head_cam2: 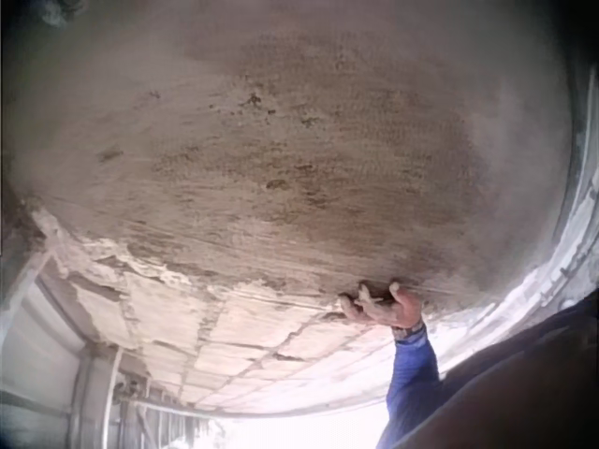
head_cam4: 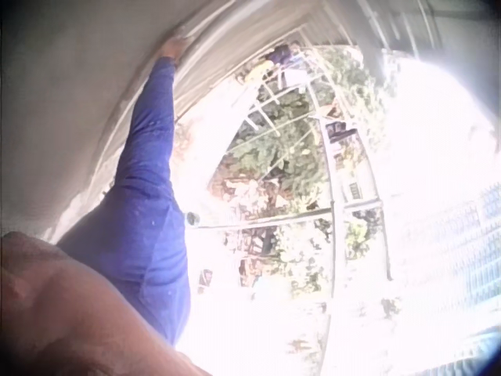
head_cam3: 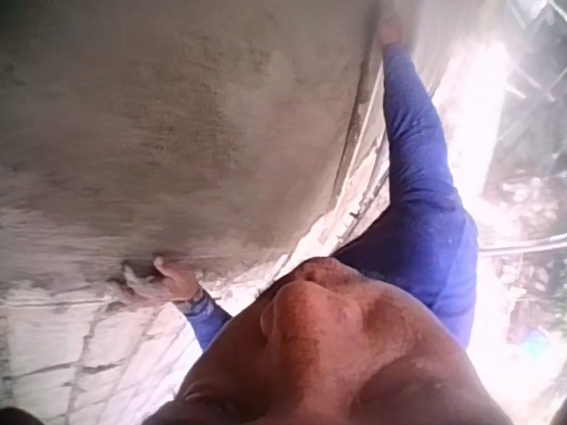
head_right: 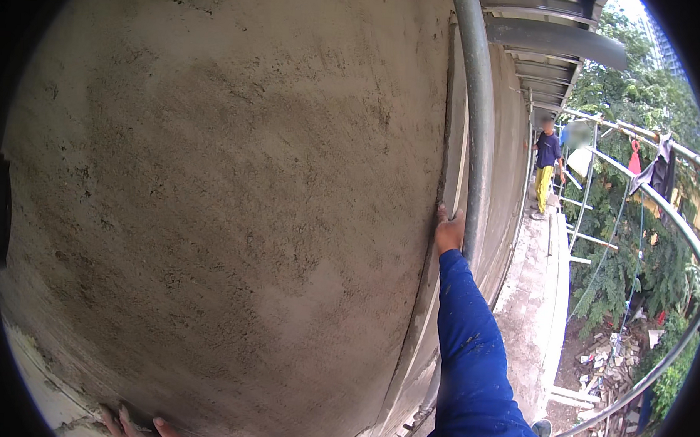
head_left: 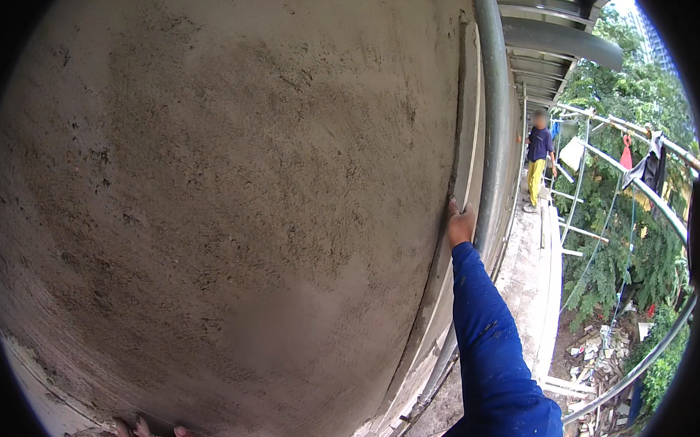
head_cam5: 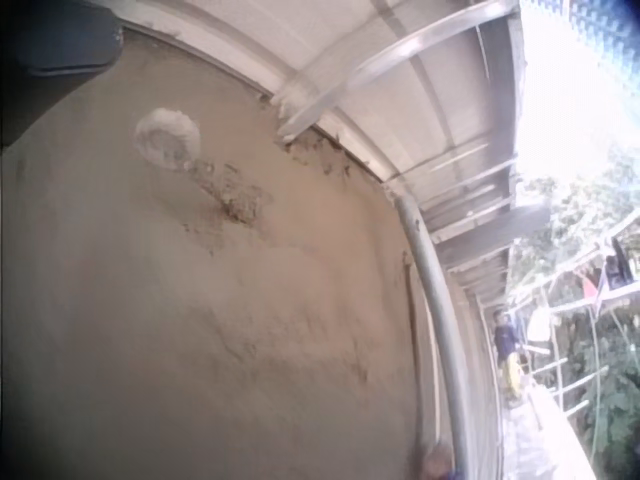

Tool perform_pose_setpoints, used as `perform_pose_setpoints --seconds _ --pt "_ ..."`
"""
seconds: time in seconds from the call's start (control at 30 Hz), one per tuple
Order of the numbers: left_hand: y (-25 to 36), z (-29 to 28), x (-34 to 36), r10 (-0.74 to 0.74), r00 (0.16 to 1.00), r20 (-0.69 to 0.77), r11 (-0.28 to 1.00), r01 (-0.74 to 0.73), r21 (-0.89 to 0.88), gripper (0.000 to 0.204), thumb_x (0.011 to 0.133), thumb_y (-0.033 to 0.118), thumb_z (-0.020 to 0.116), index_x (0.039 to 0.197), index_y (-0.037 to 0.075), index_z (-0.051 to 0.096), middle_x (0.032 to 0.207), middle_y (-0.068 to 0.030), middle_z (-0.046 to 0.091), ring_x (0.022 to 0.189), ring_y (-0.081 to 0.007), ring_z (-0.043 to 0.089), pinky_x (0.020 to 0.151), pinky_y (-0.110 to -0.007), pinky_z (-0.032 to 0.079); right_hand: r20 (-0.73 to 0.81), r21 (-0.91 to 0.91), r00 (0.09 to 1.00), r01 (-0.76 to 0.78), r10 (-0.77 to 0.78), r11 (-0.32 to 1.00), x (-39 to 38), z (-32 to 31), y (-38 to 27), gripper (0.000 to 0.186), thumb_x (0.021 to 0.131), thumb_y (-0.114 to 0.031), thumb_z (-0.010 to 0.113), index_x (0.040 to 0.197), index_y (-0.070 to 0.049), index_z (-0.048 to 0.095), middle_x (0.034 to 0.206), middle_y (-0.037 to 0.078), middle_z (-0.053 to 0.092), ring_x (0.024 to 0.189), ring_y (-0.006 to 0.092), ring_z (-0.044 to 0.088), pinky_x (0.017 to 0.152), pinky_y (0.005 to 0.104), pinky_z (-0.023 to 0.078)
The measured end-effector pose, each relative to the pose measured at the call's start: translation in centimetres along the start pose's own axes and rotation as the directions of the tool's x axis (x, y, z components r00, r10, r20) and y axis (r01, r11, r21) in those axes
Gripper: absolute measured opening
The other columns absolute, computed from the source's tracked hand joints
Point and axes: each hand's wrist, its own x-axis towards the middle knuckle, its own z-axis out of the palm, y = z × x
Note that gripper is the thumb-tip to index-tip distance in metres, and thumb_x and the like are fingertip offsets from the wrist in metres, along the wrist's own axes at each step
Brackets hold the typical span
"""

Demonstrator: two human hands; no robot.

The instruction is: The person uses a long straight edge to smooth and level wet cement on a curved wall surface. They repeatedly drag the tool across the plaster to remove excess material and create a uniform finish, working along the curve of the wall.

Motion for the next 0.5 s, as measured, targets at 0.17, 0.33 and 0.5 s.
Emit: perform_pose_setpoints --seconds 0.17,0.33,0.5 --pt "-0.7 -0.2 -0.2 -0.021 0.999 0.027 0.999 0.020 0.046 0.063 0.096 0.058 0.058 0.128 0.003 0.059 0.142 -0.0319 0.044 0.130 -0.0485 0.045 0.102 -0.063 0.040 -0.064 -0.135 0.994 -0.095 0.088 0.986 -1.9 -0.4 -5.4 0.066 0.097 -0.045 0.062 0.128 0.013 0.052 0.118 0.039 0.061 0.118 0.0499 0.058 0.099 0.0486 0.045" --pt "-1.1 0.5 0.0 -0.024 1.000 0.019 0.999 0.025 -0.020 0.063 0.096 0.059 0.058 0.130 0.005 0.057 0.142 -0.0324 0.041 0.132 -0.0489 0.040 0.103 -0.065 0.037 -0.190 -0.131 0.981 -0.057 0.032 0.990 -3.1 0.0 -5.0 0.063 0.097 -0.045 0.062 0.123 0.012 0.056 0.114 0.037 0.063 0.113 0.0521 0.059 0.096 0.0504 0.047" --pt "-1.1 0.4 0.4 -0.006 0.999 0.031 1.000 0.005 0.015 0.063 0.096 0.058 0.058 0.130 0.005 0.057 0.142 -0.0326 0.039 0.131 -0.0487 0.040 0.105 -0.066 0.034 -0.173 -0.173 0.985 -0.044 0.014 0.984 -6.3 -0.6 -6.1 0.060 0.096 -0.044 0.063 0.120 0.011 0.058 0.111 0.038 0.063 0.108 0.0519 0.061 0.090 0.0514 0.049"
